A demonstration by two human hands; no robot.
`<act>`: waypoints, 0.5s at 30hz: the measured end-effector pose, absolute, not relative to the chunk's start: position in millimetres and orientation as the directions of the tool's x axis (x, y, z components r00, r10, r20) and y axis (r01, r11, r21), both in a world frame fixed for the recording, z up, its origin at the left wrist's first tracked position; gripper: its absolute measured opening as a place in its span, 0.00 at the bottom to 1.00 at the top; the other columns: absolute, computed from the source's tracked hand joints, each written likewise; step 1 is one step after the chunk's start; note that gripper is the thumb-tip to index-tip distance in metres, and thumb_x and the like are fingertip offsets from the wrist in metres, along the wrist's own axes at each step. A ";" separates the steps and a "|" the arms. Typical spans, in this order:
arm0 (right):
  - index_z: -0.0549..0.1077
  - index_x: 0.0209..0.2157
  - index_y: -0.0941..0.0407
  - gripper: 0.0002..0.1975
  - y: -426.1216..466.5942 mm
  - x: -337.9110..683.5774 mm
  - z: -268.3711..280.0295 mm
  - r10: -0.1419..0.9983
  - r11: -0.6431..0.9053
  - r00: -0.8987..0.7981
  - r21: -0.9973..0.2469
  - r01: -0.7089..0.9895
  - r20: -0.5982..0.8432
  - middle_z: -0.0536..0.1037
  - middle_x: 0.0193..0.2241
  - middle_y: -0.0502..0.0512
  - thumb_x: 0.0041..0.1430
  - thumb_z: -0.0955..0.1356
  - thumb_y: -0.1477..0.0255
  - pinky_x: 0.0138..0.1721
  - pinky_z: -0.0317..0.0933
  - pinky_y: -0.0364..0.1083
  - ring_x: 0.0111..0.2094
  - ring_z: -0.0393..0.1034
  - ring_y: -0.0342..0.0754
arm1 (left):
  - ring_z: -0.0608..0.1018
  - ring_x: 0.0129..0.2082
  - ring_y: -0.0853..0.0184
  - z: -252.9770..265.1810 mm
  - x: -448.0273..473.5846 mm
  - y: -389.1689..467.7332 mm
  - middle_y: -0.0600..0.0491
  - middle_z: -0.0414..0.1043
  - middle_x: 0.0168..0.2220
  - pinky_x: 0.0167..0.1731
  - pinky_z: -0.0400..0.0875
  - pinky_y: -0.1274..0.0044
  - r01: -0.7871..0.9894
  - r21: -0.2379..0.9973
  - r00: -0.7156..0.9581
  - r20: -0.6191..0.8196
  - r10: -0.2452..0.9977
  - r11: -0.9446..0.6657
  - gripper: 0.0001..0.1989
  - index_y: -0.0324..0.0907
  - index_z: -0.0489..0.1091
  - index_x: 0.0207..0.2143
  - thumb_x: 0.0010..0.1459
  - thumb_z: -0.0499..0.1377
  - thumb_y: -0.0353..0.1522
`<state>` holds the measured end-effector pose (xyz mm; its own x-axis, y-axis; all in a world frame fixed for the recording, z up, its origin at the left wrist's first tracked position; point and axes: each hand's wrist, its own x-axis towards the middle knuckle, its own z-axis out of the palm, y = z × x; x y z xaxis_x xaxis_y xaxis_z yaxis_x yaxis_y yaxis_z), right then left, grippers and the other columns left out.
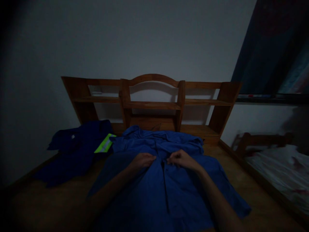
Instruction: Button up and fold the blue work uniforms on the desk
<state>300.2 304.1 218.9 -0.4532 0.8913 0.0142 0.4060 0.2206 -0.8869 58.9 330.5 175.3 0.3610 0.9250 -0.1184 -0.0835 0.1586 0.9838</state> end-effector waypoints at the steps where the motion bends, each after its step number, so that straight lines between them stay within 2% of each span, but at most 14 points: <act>1: 0.76 0.29 0.62 0.18 299.9 303.5 222.3 0.878 0.235 -0.479 -0.874 0.425 0.003 0.69 0.20 0.50 0.53 0.67 0.59 0.21 0.53 0.39 0.18 0.59 0.37 | 0.75 0.23 0.70 173.2 59.5 331.3 0.51 0.73 0.24 0.26 0.68 0.78 -0.071 0.983 0.369 -0.129 0.920 0.167 0.21 0.34 0.70 0.27 0.35 0.69 0.41; 6: 0.76 0.27 0.61 0.19 284.0 310.4 238.4 0.813 0.270 -0.577 -0.828 0.492 -0.078 0.72 0.22 0.52 0.53 0.67 0.58 0.24 0.56 0.39 0.20 0.62 0.39 | 0.72 0.18 0.72 162.8 62.8 333.4 0.54 0.71 0.20 0.22 0.67 0.79 0.007 0.987 0.406 -0.150 0.902 0.161 0.22 0.35 0.69 0.26 0.32 0.70 0.40; 15: 0.77 0.26 0.62 0.21 282.2 300.0 217.7 0.773 0.324 -0.628 -0.795 0.513 -0.091 0.72 0.20 0.53 0.54 0.66 0.57 0.23 0.59 0.39 0.21 0.65 0.40 | 0.73 0.19 0.70 160.8 62.5 334.0 0.54 0.72 0.19 0.23 0.69 0.78 0.111 0.991 0.393 -0.119 0.912 0.081 0.19 0.36 0.70 0.24 0.37 0.68 0.42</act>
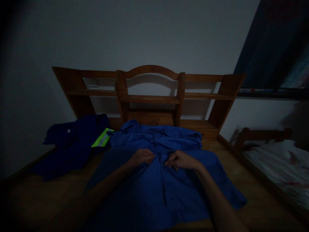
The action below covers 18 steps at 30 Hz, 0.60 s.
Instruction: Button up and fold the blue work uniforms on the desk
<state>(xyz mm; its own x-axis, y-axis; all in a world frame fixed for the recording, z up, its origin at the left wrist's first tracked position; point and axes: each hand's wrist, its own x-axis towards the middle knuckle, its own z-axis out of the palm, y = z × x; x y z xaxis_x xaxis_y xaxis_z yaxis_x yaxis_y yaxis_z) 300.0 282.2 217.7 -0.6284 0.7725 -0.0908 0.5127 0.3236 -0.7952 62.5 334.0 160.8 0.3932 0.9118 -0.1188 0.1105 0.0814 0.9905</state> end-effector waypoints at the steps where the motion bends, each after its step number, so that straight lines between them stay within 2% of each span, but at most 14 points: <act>1: 0.77 0.27 0.62 0.21 282.0 298.8 215.5 0.771 0.313 -0.629 -0.801 0.510 -0.099 0.72 0.21 0.53 0.54 0.66 0.57 0.23 0.59 0.39 0.20 0.65 0.40 | 0.73 0.19 0.70 160.1 62.1 334.6 0.54 0.72 0.19 0.23 0.69 0.78 0.107 0.991 0.397 -0.115 0.911 0.078 0.18 0.36 0.70 0.24 0.38 0.68 0.42; 7: 0.75 0.26 0.62 0.20 282.6 295.4 209.8 0.784 0.245 -0.607 -0.832 0.498 -0.132 0.74 0.23 0.54 0.54 0.66 0.57 0.24 0.62 0.40 0.21 0.68 0.42 | 0.73 0.19 0.71 156.4 59.2 337.5 0.54 0.72 0.21 0.24 0.70 0.78 0.079 0.995 0.420 -0.092 0.903 0.064 0.18 0.37 0.69 0.25 0.39 0.67 0.41; 10: 0.74 0.22 0.62 0.20 281.3 295.6 211.6 0.785 0.317 -0.611 -0.781 0.539 -0.102 0.74 0.24 0.55 0.56 0.65 0.60 0.27 0.62 0.40 0.23 0.69 0.42 | 0.73 0.19 0.71 159.6 58.7 335.8 0.54 0.72 0.20 0.23 0.70 0.78 0.081 0.995 0.409 -0.090 0.908 0.062 0.18 0.37 0.69 0.25 0.39 0.67 0.41; 13: 0.73 0.20 0.61 0.19 277.0 293.1 213.3 0.787 0.436 -0.616 -0.676 0.594 -0.033 0.75 0.26 0.54 0.58 0.63 0.64 0.28 0.60 0.40 0.24 0.68 0.41 | 0.74 0.19 0.70 163.8 59.2 333.6 0.53 0.72 0.20 0.23 0.70 0.78 0.077 0.995 0.399 -0.083 0.913 0.057 0.18 0.36 0.69 0.24 0.38 0.68 0.41; 15: 0.75 0.23 0.59 0.17 274.3 290.5 212.6 0.786 0.515 -0.618 -0.586 0.625 0.031 0.75 0.29 0.53 0.59 0.62 0.67 0.31 0.59 0.40 0.26 0.68 0.42 | 0.74 0.19 0.71 164.9 59.6 333.5 0.53 0.72 0.20 0.22 0.69 0.79 0.075 0.996 0.388 -0.078 0.918 0.053 0.18 0.36 0.68 0.24 0.38 0.68 0.41; 18: 0.76 0.38 0.55 0.11 273.4 287.7 208.9 0.786 0.580 -0.608 -0.475 0.662 0.112 0.74 0.34 0.53 0.58 0.63 0.70 0.39 0.58 0.42 0.34 0.68 0.45 | 0.73 0.18 0.71 163.5 58.3 336.6 0.54 0.72 0.19 0.21 0.69 0.79 0.079 0.996 0.356 -0.077 0.931 0.052 0.17 0.36 0.68 0.23 0.39 0.68 0.40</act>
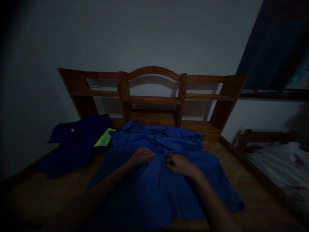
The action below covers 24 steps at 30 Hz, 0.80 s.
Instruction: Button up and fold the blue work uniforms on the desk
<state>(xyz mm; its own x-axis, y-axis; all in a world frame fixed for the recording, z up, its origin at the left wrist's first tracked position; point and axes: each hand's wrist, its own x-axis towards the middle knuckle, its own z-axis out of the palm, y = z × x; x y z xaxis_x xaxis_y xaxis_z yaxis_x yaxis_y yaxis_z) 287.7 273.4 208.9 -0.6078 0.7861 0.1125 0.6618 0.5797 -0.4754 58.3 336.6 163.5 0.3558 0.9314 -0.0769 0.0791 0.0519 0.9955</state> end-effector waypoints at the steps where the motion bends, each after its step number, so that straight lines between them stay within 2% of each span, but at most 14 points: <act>1: 0.74 0.43 0.54 0.13 274.3 287.3 207.7 0.794 0.577 -0.594 -0.463 0.672 0.127 0.73 0.36 0.54 0.57 0.64 0.70 0.40 0.58 0.43 0.36 0.67 0.46 | 0.73 0.18 0.72 162.9 56.8 338.5 0.54 0.72 0.19 0.21 0.69 0.80 0.081 0.996 0.334 -0.071 0.940 0.046 0.16 0.37 0.67 0.23 0.40 0.67 0.39; 4: 0.66 0.54 0.52 0.23 278.6 286.1 207.4 0.831 0.526 -0.534 -0.533 0.662 0.157 0.70 0.35 0.53 0.56 0.66 0.68 0.40 0.58 0.44 0.34 0.64 0.45 | 0.73 0.18 0.72 163.8 49.6 344.7 0.55 0.71 0.18 0.17 0.66 0.82 0.093 0.996 0.215 -0.016 0.977 -0.004 0.15 0.37 0.66 0.22 0.43 0.66 0.39; 7: 0.61 0.58 0.51 0.27 282.2 282.7 211.8 0.850 0.458 -0.496 -0.716 0.527 0.179 0.66 0.30 0.49 0.57 0.65 0.65 0.33 0.56 0.40 0.30 0.60 0.41 | 0.71 0.16 0.74 170.9 43.7 346.8 0.55 0.70 0.19 0.13 0.62 0.84 0.111 0.992 0.118 0.053 0.992 -0.066 0.13 0.37 0.66 0.23 0.44 0.65 0.38; 9: 0.59 0.59 0.51 0.28 282.8 278.6 214.2 0.852 0.389 -0.501 -0.824 0.411 0.152 0.63 0.28 0.47 0.57 0.65 0.63 0.27 0.52 0.37 0.27 0.57 0.39 | 0.69 0.14 0.74 176.8 44.1 343.6 0.55 0.70 0.19 0.12 0.62 0.83 0.105 0.991 0.145 0.061 0.988 -0.077 0.13 0.37 0.67 0.25 0.45 0.64 0.37; 12: 0.61 0.57 0.51 0.27 282.4 272.4 213.0 0.834 0.297 -0.543 -0.908 0.295 0.096 0.61 0.26 0.45 0.57 0.66 0.63 0.23 0.47 0.36 0.23 0.52 0.36 | 0.73 0.18 0.71 182.0 50.4 334.2 0.53 0.73 0.22 0.18 0.69 0.80 0.054 0.997 0.229 0.043 0.973 -0.057 0.12 0.37 0.68 0.28 0.45 0.64 0.37; 15: 0.65 0.55 0.53 0.25 282.5 268.3 208.4 0.838 0.257 -0.540 -0.930 0.264 0.078 0.61 0.26 0.45 0.56 0.66 0.63 0.21 0.45 0.36 0.22 0.49 0.36 | 0.77 0.25 0.67 182.0 56.6 326.4 0.52 0.74 0.25 0.27 0.74 0.77 -0.010 0.999 0.260 0.050 0.964 -0.049 0.12 0.37 0.69 0.29 0.44 0.64 0.35; 18: 0.68 0.52 0.55 0.22 283.3 265.7 206.3 0.869 0.295 -0.478 -0.910 0.291 0.129 0.65 0.26 0.47 0.57 0.65 0.62 0.22 0.47 0.37 0.22 0.52 0.37 | 0.77 0.27 0.66 182.6 58.4 323.0 0.52 0.74 0.25 0.31 0.74 0.75 -0.037 0.997 0.274 0.071 0.959 -0.063 0.12 0.36 0.69 0.29 0.43 0.64 0.35; 21: 0.73 0.45 0.56 0.17 283.9 262.8 207.7 0.871 0.413 -0.417 -0.846 0.339 0.258 0.71 0.33 0.53 0.59 0.64 0.61 0.31 0.56 0.40 0.30 0.62 0.41 | 0.77 0.27 0.66 185.4 58.4 320.3 0.52 0.74 0.26 0.31 0.74 0.75 -0.015 0.993 0.316 0.118 0.942 -0.120 0.12 0.36 0.69 0.29 0.45 0.63 0.35; 24: 0.76 0.39 0.56 0.16 284.7 259.7 208.3 0.854 0.493 -0.378 -0.788 0.369 0.357 0.73 0.37 0.56 0.59 0.64 0.61 0.39 0.59 0.44 0.38 0.66 0.46 | 0.77 0.28 0.66 186.4 59.1 317.7 0.51 0.74 0.27 0.30 0.73 0.76 0.036 0.978 0.376 0.176 0.910 -0.204 0.10 0.37 0.69 0.30 0.48 0.60 0.35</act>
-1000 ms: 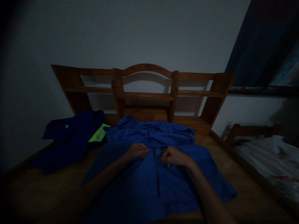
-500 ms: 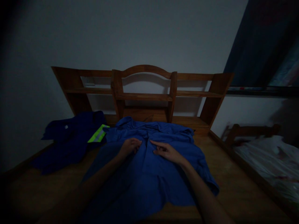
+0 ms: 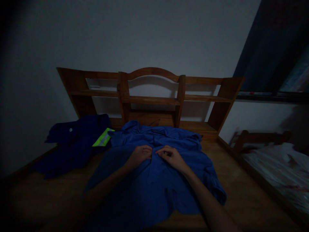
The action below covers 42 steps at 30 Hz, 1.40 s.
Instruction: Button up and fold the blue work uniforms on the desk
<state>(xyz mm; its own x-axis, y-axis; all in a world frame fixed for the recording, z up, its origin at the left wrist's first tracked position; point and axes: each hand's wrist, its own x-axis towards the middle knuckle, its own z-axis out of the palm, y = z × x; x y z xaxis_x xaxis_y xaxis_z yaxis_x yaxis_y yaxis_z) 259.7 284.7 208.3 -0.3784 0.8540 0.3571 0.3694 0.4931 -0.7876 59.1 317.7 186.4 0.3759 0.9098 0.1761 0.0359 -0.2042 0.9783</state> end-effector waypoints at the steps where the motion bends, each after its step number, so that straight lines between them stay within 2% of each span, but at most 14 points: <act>1: 0.76 0.39 0.56 0.16 285.2 258.9 207.7 0.851 0.505 -0.365 -0.778 0.373 0.377 0.74 0.36 0.56 0.59 0.64 0.61 0.40 0.59 0.44 0.39 0.66 0.46 | 0.77 0.28 0.66 185.8 59.3 317.1 0.51 0.73 0.27 0.30 0.72 0.77 0.057 0.969 0.393 0.198 0.898 -0.238 0.09 0.37 0.69 0.31 0.49 0.59 0.34; 7: 0.76 0.36 0.56 0.14 287.9 256.0 201.2 0.857 0.505 -0.327 -0.771 0.387 0.397 0.74 0.34 0.55 0.56 0.66 0.61 0.35 0.59 0.43 0.33 0.66 0.44 | 0.76 0.28 0.68 182.2 59.9 312.5 0.53 0.73 0.28 0.30 0.69 0.79 0.143 0.906 0.481 0.288 0.828 -0.398 0.06 0.39 0.68 0.32 0.52 0.53 0.29; 12: 0.75 0.33 0.58 0.14 289.4 255.0 199.7 0.866 0.487 -0.330 -0.784 0.386 0.376 0.73 0.31 0.53 0.54 0.68 0.61 0.29 0.57 0.41 0.27 0.63 0.41 | 0.75 0.26 0.69 182.2 60.4 310.7 0.53 0.72 0.26 0.29 0.69 0.79 0.171 0.888 0.469 0.308 0.828 -0.427 0.05 0.39 0.67 0.30 0.51 0.52 0.28; 17: 0.72 0.34 0.59 0.15 294.4 258.5 192.6 0.894 0.398 -0.355 -0.846 0.354 0.272 0.69 0.23 0.49 0.51 0.70 0.61 0.25 0.55 0.39 0.24 0.60 0.39 | 0.76 0.26 0.68 178.9 61.6 313.5 0.52 0.72 0.26 0.30 0.71 0.77 0.092 0.955 0.476 0.206 0.855 -0.282 0.05 0.38 0.68 0.30 0.49 0.57 0.30; 22: 0.71 0.33 0.59 0.14 297.7 260.7 183.9 0.893 0.393 -0.370 -0.844 0.366 0.255 0.69 0.24 0.48 0.50 0.70 0.63 0.25 0.55 0.39 0.24 0.61 0.39 | 0.77 0.26 0.67 178.2 66.3 314.0 0.51 0.73 0.25 0.32 0.73 0.73 -0.043 0.999 0.455 0.018 0.890 0.002 0.12 0.35 0.69 0.28 0.46 0.62 0.37; 24: 0.72 0.33 0.59 0.12 297.3 259.8 182.5 0.893 0.399 -0.369 -0.832 0.385 0.258 0.69 0.23 0.48 0.51 0.70 0.64 0.25 0.55 0.39 0.24 0.62 0.40 | 0.77 0.25 0.68 177.4 68.4 313.7 0.51 0.73 0.24 0.32 0.73 0.74 -0.041 0.998 0.438 -0.017 0.899 0.039 0.15 0.35 0.69 0.27 0.45 0.63 0.39; 28: 0.72 0.34 0.57 0.09 294.4 257.2 183.7 0.883 0.433 -0.383 -0.787 0.439 0.272 0.71 0.24 0.49 0.51 0.69 0.67 0.26 0.56 0.39 0.25 0.63 0.40 | 0.76 0.23 0.68 172.2 70.9 314.0 0.53 0.72 0.22 0.29 0.73 0.75 0.000 1.000 0.394 -0.024 0.919 0.026 0.16 0.36 0.66 0.24 0.42 0.66 0.38; 34: 0.71 0.35 0.57 0.09 292.5 257.1 184.7 0.868 0.462 -0.411 -0.754 0.467 0.277 0.72 0.28 0.50 0.51 0.69 0.69 0.28 0.58 0.40 0.27 0.65 0.41 | 0.76 0.21 0.70 169.6 72.0 313.7 0.58 0.68 0.20 0.26 0.72 0.77 -0.007 1.000 0.364 -0.024 0.931 0.029 0.08 0.37 0.63 0.24 0.44 0.62 0.30; 38: 0.70 0.36 0.57 0.10 292.1 257.3 183.5 0.869 0.452 -0.424 -0.758 0.469 0.255 0.73 0.29 0.50 0.52 0.69 0.68 0.27 0.58 0.39 0.27 0.66 0.41 | 0.76 0.21 0.68 171.1 70.7 313.1 0.57 0.69 0.19 0.25 0.70 0.78 0.095 0.994 0.359 0.017 0.933 -0.055 0.06 0.38 0.63 0.26 0.44 0.59 0.27; 42: 0.70 0.35 0.57 0.08 289.6 256.2 186.5 0.865 0.466 -0.431 -0.735 0.493 0.259 0.73 0.30 0.51 0.59 0.64 0.67 0.29 0.58 0.40 0.29 0.67 0.42 | 0.77 0.22 0.66 170.6 67.4 313.3 0.57 0.71 0.20 0.23 0.68 0.79 0.143 0.979 0.386 0.083 0.919 -0.148 0.07 0.40 0.62 0.28 0.45 0.58 0.28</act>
<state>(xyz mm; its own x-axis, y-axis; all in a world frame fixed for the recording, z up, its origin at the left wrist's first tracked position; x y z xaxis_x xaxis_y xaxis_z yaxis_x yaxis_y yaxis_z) 256.2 289.6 186.5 -0.4309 0.8645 0.2587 0.4929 0.4656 -0.7350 67.4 313.3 170.6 0.3864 0.9186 0.0828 0.1431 -0.1484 0.9785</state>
